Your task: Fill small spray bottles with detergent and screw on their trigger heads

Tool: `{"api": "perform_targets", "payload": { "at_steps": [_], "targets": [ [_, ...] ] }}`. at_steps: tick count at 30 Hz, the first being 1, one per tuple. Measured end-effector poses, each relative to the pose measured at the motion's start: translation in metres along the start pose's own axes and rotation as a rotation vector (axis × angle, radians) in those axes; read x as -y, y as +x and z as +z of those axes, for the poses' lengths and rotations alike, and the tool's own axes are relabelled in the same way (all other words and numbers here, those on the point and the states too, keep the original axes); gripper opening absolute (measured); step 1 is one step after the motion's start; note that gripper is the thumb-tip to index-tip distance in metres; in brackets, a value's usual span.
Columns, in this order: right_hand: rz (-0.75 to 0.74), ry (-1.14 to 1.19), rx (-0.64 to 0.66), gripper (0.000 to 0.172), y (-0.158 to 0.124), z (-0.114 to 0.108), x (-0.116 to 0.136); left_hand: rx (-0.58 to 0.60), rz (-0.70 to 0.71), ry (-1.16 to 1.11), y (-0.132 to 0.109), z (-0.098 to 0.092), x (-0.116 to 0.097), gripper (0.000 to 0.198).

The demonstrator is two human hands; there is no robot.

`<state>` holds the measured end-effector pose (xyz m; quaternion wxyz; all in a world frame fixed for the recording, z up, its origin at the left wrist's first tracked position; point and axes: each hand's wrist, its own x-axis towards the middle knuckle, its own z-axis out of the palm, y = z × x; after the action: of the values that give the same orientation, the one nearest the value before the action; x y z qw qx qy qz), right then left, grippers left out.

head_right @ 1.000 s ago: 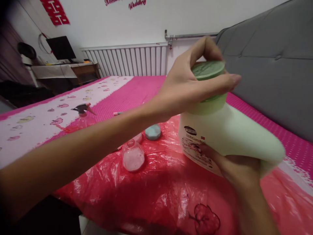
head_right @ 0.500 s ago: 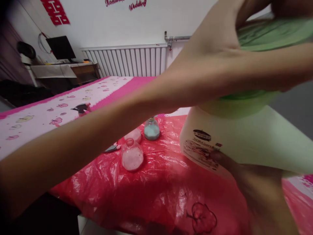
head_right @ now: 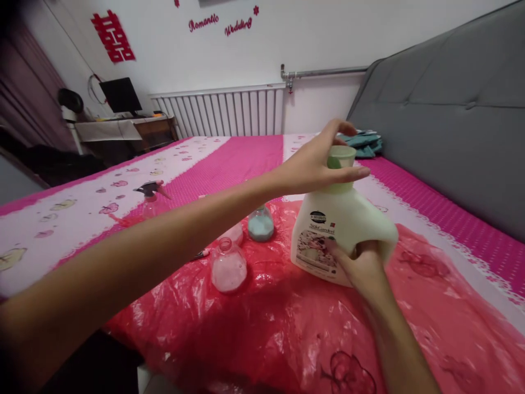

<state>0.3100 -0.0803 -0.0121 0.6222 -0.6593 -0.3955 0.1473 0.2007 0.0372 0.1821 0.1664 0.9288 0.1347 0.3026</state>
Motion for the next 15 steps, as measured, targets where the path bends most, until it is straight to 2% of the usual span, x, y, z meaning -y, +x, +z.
{"api": "perform_targets", "payload": {
  "at_steps": [2, 4, 6, 8, 10, 12, 15],
  "targets": [
    [0.001, -0.031, 0.045, 0.086, 0.000, -0.006, -0.001, -0.026, 0.047, 0.059, -0.008, -0.009, -0.002, 0.068],
    [0.012, -0.066, 0.090, 0.082, -0.001, -0.013, -0.003, -0.050, 0.125, 0.123, -0.026, -0.024, -0.003, 0.066],
    [0.025, -0.101, 0.126, 0.075, -0.002, -0.019, -0.004, -0.074, 0.259, 0.102, -0.059, -0.042, 0.002, 0.055],
    [0.026, -0.128, 0.149, 0.068, -0.002, -0.023, -0.006, -0.174, 0.275, 0.056, -0.108, -0.059, 0.014, 0.040],
    [0.017, -0.151, 0.149, 0.063, -0.001, -0.022, -0.007, -0.267, 0.193, 0.100, -0.169, -0.071, 0.034, 0.029],
    [0.002, -0.179, 0.134, 0.057, 0.003, -0.018, -0.007, -0.363, -0.029, 0.300, -0.230, -0.076, 0.059, 0.021],
    [-0.052, -0.208, 0.097, 0.051, 0.008, -0.011, -0.005, -0.354, -0.208, 0.398, -0.303, -0.073, 0.096, 0.013]
  ]
}}
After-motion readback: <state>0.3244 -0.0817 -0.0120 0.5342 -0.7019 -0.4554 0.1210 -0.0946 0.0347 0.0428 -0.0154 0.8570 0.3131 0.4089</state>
